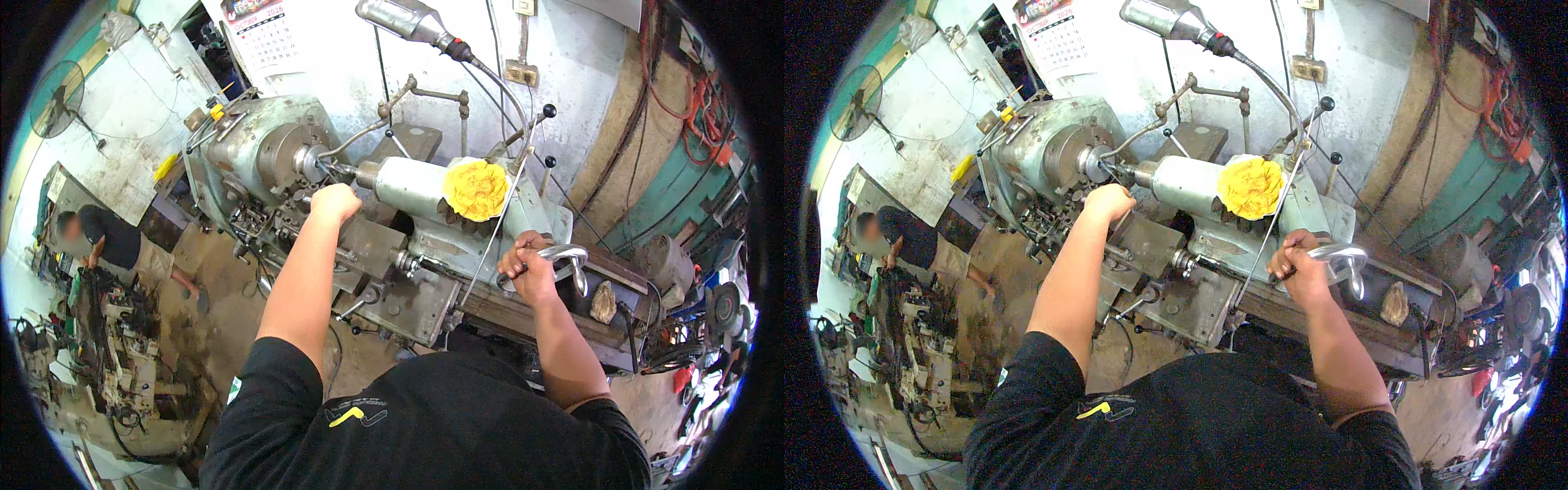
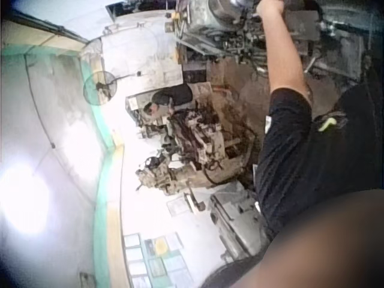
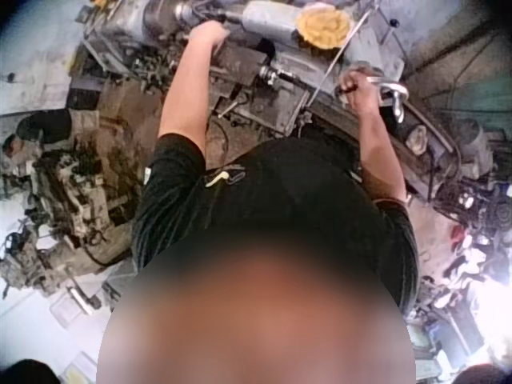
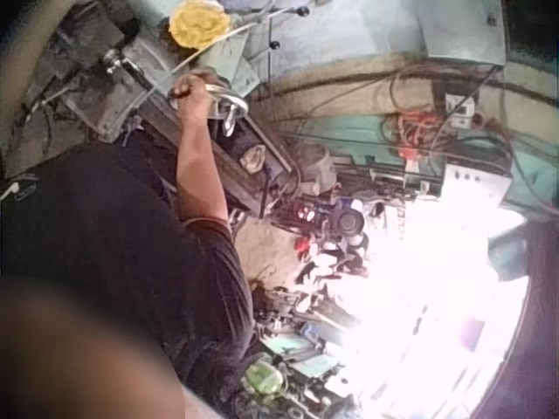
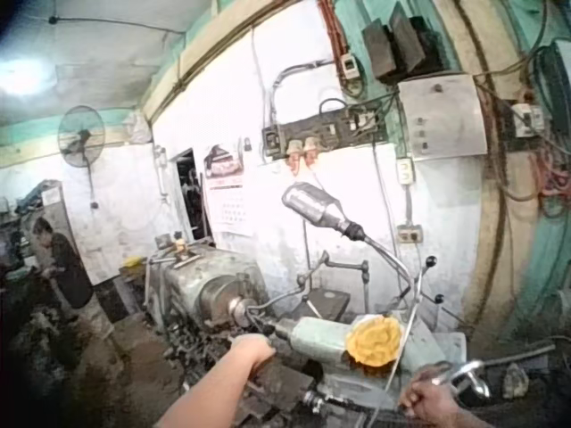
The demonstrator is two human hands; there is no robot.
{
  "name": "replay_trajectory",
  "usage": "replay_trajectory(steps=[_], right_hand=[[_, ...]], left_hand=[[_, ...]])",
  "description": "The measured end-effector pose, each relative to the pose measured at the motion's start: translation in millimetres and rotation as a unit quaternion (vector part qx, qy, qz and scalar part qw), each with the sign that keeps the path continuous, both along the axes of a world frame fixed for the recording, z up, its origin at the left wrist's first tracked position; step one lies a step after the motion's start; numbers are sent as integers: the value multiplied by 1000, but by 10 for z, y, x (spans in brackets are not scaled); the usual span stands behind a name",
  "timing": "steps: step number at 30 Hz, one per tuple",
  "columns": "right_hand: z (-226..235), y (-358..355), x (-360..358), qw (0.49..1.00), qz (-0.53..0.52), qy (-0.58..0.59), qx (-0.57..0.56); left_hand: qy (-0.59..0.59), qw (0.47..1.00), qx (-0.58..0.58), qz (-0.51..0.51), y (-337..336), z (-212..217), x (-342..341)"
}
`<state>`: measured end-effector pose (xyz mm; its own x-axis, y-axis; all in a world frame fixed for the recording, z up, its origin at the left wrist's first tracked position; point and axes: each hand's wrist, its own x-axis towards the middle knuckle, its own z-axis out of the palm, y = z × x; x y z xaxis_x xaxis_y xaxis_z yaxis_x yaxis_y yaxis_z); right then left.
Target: The person operates a metal lathe, using both hands to adjust the tool post and control the cross-slide while a cylindrical metal workpiece rotates. The person maintains continuous contact with the machine controls throughout the clip.
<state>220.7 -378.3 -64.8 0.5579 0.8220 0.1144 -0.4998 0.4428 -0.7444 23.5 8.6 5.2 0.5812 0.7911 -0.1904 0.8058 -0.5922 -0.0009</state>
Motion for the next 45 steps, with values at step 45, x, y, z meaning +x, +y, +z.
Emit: replay_trajectory(steps=[45], right_hand=[[-89,212,-60,972,-66,-190,-122]], left_hand=[[-103,994,-37,1,948,-530,147]])
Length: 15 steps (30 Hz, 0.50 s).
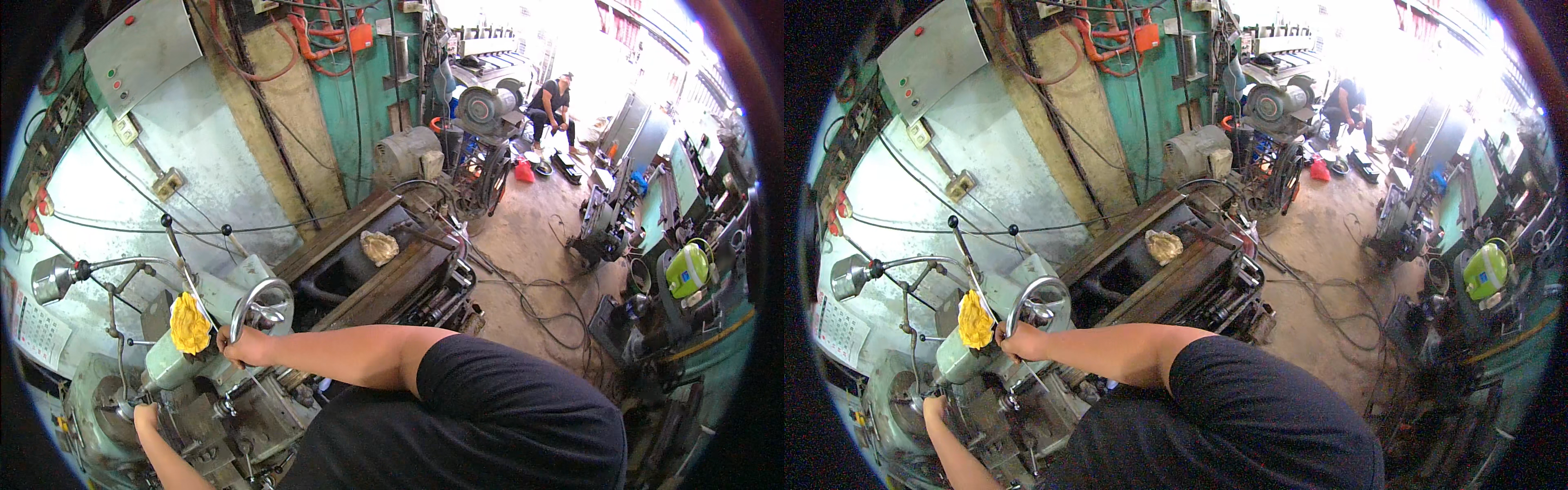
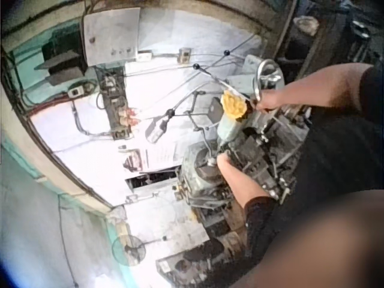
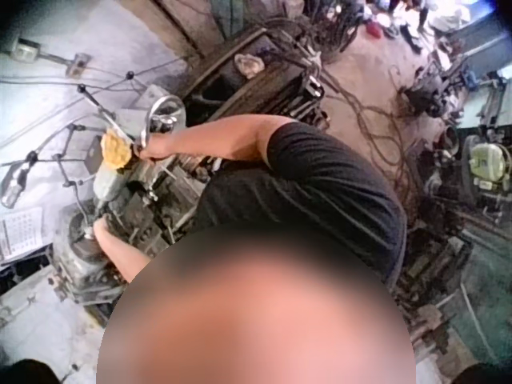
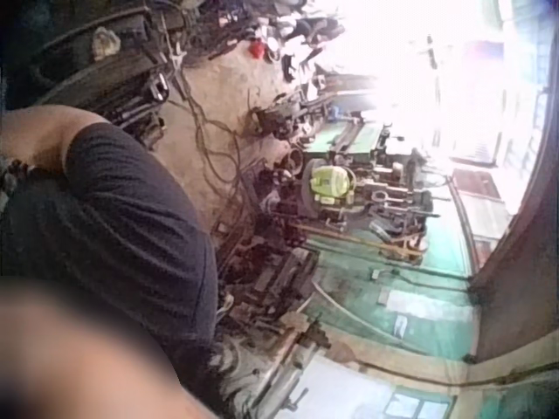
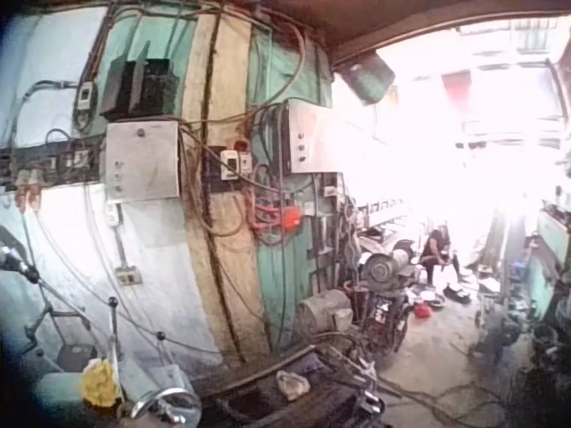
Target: The person operates a metal lathe, using both hands to adjust the tool post and control the cross-slide while a cylindrical metal workpiece rotates. The person maintains continuous contact with the machine controls throughout the clip.
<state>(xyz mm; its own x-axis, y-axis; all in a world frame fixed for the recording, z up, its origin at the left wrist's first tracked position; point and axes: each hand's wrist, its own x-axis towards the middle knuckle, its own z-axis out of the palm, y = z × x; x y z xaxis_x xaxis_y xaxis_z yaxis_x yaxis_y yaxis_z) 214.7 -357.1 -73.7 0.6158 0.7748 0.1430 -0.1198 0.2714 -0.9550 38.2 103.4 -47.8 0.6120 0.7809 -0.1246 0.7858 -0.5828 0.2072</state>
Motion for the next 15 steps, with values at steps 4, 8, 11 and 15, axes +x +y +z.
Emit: replay_trajectory(steps=[4,8,11,15], right_hand=[[18,-20,10,1000,18,8,17],[30,-57,30,1000,29,-1,-2],[49,-63,25,999,35,1,-3],[68,-80,13,1000,30,-1,-5]], left_hand=[[-23,1000,-7,19,-75,19,-13],[-8,1000,0,0,-142,50,1],[-9,1000,8,-2,-150,69,-14],[-56,998,34,-10,-167,53,-61]])
